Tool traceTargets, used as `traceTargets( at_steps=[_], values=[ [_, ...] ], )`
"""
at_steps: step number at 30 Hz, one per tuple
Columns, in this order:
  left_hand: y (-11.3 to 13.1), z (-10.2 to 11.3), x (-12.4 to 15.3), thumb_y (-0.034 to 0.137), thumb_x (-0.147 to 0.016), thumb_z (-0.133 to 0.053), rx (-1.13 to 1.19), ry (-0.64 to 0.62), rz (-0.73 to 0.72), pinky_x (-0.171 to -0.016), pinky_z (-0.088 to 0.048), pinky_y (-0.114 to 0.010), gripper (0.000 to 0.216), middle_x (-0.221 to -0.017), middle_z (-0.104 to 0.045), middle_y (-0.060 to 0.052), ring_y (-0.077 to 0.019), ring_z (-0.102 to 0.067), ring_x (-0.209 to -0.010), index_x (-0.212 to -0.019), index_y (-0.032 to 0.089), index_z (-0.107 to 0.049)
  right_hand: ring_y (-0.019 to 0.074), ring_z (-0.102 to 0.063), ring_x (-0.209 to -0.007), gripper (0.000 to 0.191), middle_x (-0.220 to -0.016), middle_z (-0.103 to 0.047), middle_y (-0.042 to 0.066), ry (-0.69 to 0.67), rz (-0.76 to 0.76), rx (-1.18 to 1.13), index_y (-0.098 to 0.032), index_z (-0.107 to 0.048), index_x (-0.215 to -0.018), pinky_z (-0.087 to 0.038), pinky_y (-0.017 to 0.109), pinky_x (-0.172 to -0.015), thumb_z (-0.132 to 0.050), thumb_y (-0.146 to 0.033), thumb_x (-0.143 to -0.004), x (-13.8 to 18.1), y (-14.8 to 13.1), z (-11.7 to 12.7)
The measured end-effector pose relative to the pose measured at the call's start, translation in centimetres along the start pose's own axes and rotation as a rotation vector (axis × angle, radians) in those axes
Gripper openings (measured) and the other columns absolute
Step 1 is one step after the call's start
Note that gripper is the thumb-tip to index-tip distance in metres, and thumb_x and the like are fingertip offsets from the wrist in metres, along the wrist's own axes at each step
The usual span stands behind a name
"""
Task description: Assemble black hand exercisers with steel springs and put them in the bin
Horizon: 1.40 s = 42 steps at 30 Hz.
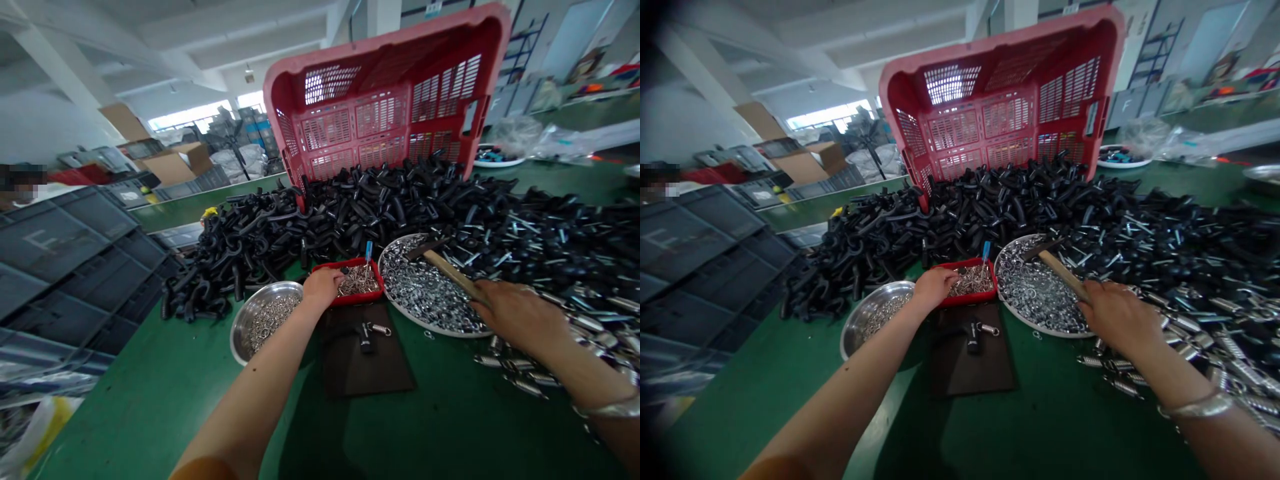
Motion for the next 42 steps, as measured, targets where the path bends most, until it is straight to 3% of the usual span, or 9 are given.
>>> traceTargets(
  at_steps=[6,8,12,15,21,30,35,37,42],
  values=[
    [0.8,1.0,1.4,0.025,-0.083,-0.047,0.089,0.071,-0.028,-0.086,-0.04,-0.024,0.025,-0.109,-0.063,0.0,-0.0149,-0.056,-0.099,-0.103,0.026,-0.063,0.0271,-0.058,-0.082,0.048,-0.094,-0.062,0.015,-0.112,-0.032,-0.228,-0.012,-0.056,-0.101,-0.042,0.036,-0.069,-0.041,-0.049,-0.074,-1.8,0.9,-0.9],
    [1.5,1.0,2.7,0.026,-0.084,-0.046,0.175,0.043,-0.048,-0.08,-0.043,-0.022,0.024,-0.103,-0.065,0.002,-0.0129,-0.06,-0.09,-0.101,0.026,-0.062,0.0252,-0.058,-0.078,0.046,-0.09,-0.063,0.012,-0.122,-0.067,-0.31,-0.015,-0.058,-0.098,-0.042,0.035,-0.067,-0.044,-0.049,-0.071,-1.8,1.4,-0.7],
    [3.3,-0.6,6.0,0.033,-0.083,-0.047,0.366,-0.152,-0.106,-0.061,-0.044,-0.021,0.02,-0.079,-0.067,0.005,-0.0097,-0.06,-0.059,-0.092,0.024,-0.062,0.0221,-0.057,-0.067,0.044,-0.078,-0.062,0.009,-0.008,-0.17,-0.437,-0.017,-0.057,-0.097,-0.04,0.032,-0.059,-0.05,-0.049,-0.067,-0.5,2.2,0.6],
    [3.9,-0.9,7.1,0.038,-0.08,-0.051,0.3,-0.112,-0.135,-0.067,-0.043,-0.022,0.019,-0.081,-0.067,0.003,-0.0137,-0.06,-0.074,-0.083,0.024,-0.064,0.0216,-0.058,-0.067,0.045,-0.082,-0.064,0.01,0.108,-0.175,-0.557,-0.017,-0.055,-0.097,-0.041,0.032,-0.059,-0.05,-0.051,-0.069,1.2,1.6,1.7],
    [3.7,-1.6,6.7,0.041,-0.079,-0.052,0.186,-0.085,-0.069,-0.069,-0.042,-0.024,0.021,-0.087,-0.065,0.002,-0.015,-0.058,-0.08,-0.083,0.024,-0.063,0.0214,-0.061,-0.072,0.043,-0.086,-0.065,0.007,0.212,-0.086,-0.719,-0.019,-0.056,-0.093,-0.045,0.032,-0.064,-0.057,-0.052,-0.065,3.6,-0.4,2.6],
    [5.6,-1.4,8.0,0.041,-0.084,-0.045,-0.033,0.0,-0.214,-0.064,-0.041,-0.025,0.025,-0.087,-0.063,0.0,-0.0154,-0.056,-0.079,-0.082,0.023,-0.063,0.02,-0.065,-0.07,0.041,-0.088,-0.067,0.007,0.2,0.034,-0.819,-0.019,-0.053,-0.102,-0.051,0.027,-0.055,-0.054,-0.048,-0.073,6.5,-2.9,2.8],
    [4.8,-0.6,10.0,0.046,-0.084,-0.043,0.06,0.063,-0.302,-0.087,-0.039,-0.032,0.036,-0.107,-0.062,-0.003,-0.0188,-0.05,-0.098,-0.106,0.024,-0.059,0.0224,-0.064,-0.084,0.04,-0.104,-0.065,0.006,0.357,0.256,-0.68,-0.024,-0.055,-0.114,-0.054,0.034,-0.072,-0.049,-0.041,-0.078,9.3,-5.0,4.2],
    [4.3,-0.7,10.9,0.055,-0.075,-0.052,0.11,0.055,-0.313,-0.093,-0.037,-0.036,0.055,-0.115,-0.058,-0.005,-0.0217,-0.047,-0.105,-0.118,0.021,-0.051,0.0222,-0.062,-0.091,0.04,-0.109,-0.063,0.005,0.414,0.374,-0.595,-0.026,-0.052,-0.119,-0.052,0.036,-0.079,-0.049,-0.035,-0.08,10.3,-6.4,4.3],
    [3.0,-1.4,11.8,0.058,-0.062,-0.062,0.181,0.102,-0.202,-0.09,-0.039,-0.036,0.06,-0.106,-0.059,-0.006,-0.0231,-0.05,-0.099,-0.107,0.019,-0.055,0.0197,-0.064,-0.087,0.044,-0.112,-0.062,0.003,0.309,0.53,-0.422,-0.029,-0.047,-0.126,-0.055,0.033,-0.07,-0.041,-0.025,-0.083,10.8,-9.2,3.3]
  ],
)
Point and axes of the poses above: each hand's wrist, its own x-axis away from the middle knuckle, its own z-axis out of the back of the hand, y = z × x, the point moved 8 cm from there along -x, towards the middle knuckle
